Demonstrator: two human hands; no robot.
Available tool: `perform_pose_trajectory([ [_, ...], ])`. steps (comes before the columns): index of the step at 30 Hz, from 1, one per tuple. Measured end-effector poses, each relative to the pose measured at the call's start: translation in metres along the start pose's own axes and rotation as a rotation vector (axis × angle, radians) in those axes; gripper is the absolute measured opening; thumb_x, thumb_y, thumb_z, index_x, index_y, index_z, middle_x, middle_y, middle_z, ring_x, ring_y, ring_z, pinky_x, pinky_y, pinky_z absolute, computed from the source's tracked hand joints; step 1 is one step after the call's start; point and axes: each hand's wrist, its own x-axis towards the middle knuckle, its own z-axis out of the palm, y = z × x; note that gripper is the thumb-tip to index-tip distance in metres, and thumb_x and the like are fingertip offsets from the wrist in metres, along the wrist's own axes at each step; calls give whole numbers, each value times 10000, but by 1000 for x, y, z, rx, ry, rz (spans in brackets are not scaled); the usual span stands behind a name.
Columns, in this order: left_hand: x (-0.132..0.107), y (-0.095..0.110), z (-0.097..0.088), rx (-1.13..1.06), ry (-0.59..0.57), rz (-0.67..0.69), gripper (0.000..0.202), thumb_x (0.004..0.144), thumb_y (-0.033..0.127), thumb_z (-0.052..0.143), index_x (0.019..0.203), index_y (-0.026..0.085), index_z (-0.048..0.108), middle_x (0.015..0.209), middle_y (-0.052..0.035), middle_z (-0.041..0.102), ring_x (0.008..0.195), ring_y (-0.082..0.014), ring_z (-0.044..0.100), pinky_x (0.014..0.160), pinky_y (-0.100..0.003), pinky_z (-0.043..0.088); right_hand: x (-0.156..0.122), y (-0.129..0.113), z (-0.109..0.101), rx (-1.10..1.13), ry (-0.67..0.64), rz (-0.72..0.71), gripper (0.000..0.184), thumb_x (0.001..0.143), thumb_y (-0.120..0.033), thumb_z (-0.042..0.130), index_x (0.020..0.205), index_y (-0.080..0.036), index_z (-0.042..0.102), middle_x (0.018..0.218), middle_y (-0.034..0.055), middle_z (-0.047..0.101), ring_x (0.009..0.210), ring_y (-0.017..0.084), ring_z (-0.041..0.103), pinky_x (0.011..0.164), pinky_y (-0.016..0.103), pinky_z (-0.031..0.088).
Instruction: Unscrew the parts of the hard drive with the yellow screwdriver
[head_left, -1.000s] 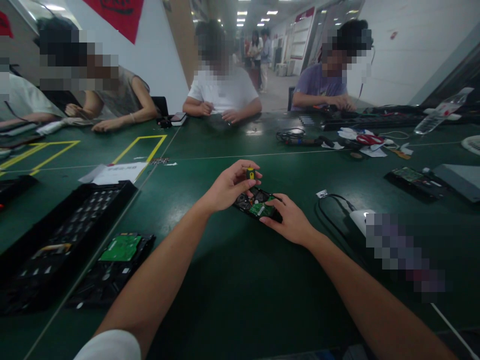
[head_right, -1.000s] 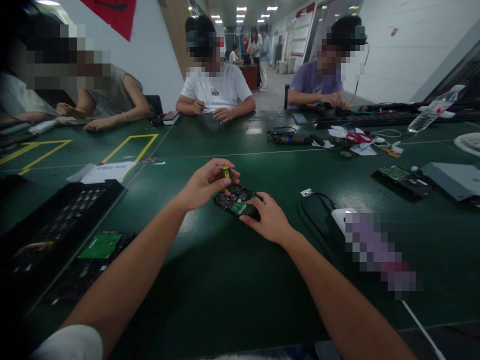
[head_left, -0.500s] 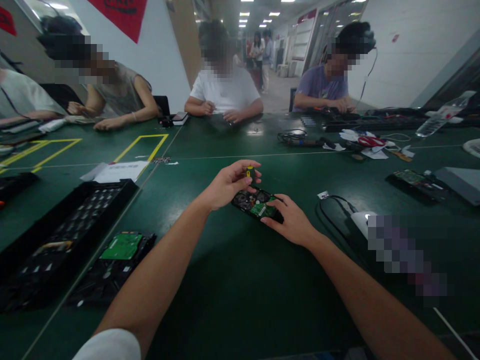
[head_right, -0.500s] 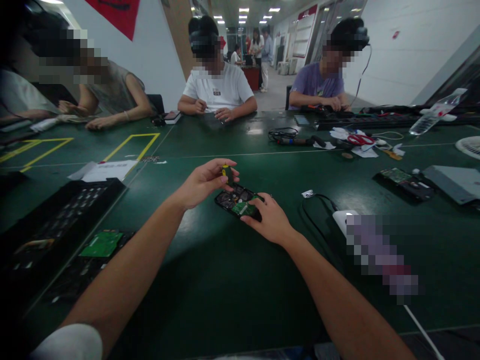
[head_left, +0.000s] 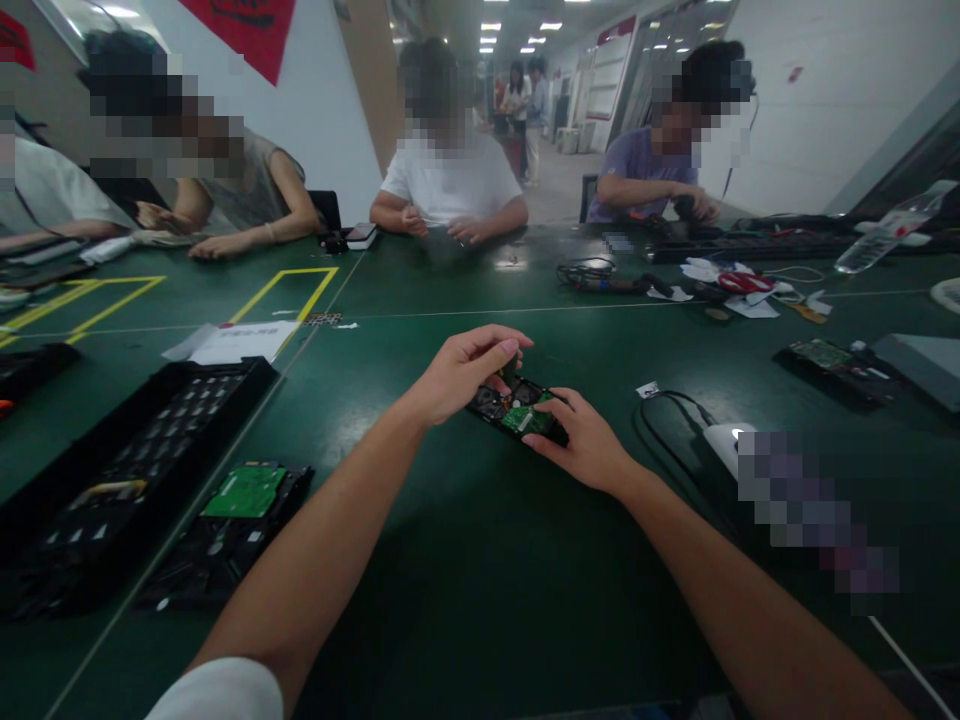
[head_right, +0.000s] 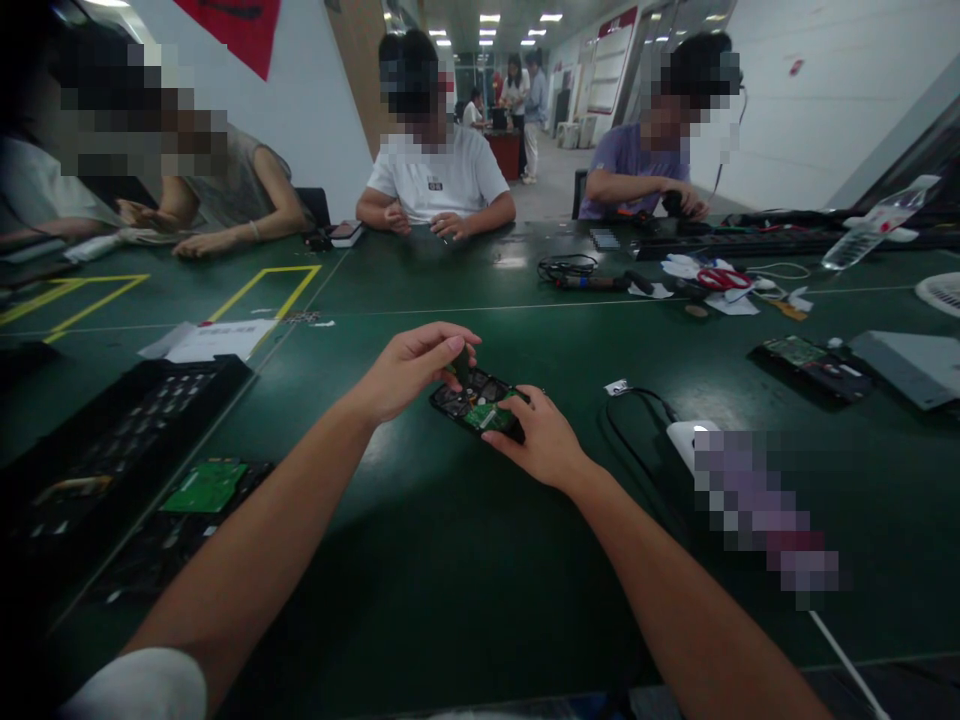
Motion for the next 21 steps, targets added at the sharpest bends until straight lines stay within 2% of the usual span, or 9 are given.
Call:
perform_pose_trajectory([
  [5, -1, -1, 2, -154, -4, -65, 310, 958, 399, 601, 1195, 200, 621, 1018, -86, 679, 988, -205, 660, 680, -283, 610, 0, 1, 1, 2, -8, -11, 472, 936, -591, 639, 1265, -253, 614, 1415, 143, 508, 1231, 320, 564, 1019, 499, 498],
  [10, 1, -1, 3, -303, 28, -130, 174, 938, 326, 570, 1037, 185, 593, 1030, -100, 704, 996, -231, 680, 726, -356, 621, 0, 1, 2, -12, 1, -2, 490, 942, -600, 629, 1271, -238, 607, 1433, 149, 489, 1237, 318, 561, 1026, 497, 496],
  [16, 1, 0, 4, -134, 78, -108, 272, 949, 428, 570, 935, 178, 676, 992, -79, 661, 946, -194, 621, 641, -243, 529, 0, 0, 0, -4, -14, 0, 476, 943, -596, 630, 1274, -255, 610, 1435, 142, 491, 1225, 321, 568, 1012, 514, 507],
  [21, 1, -2, 3, 28, 88, -91, 319, 937, 494, 615, 984, 205, 740, 961, -53, 634, 818, -152, 594, 621, -238, 487, 0, 0, 0, 3, -11, 7, 468, 938, -590, 638, 1277, -268, 611, 1437, 141, 493, 1213, 328, 570, 983, 524, 519],
])
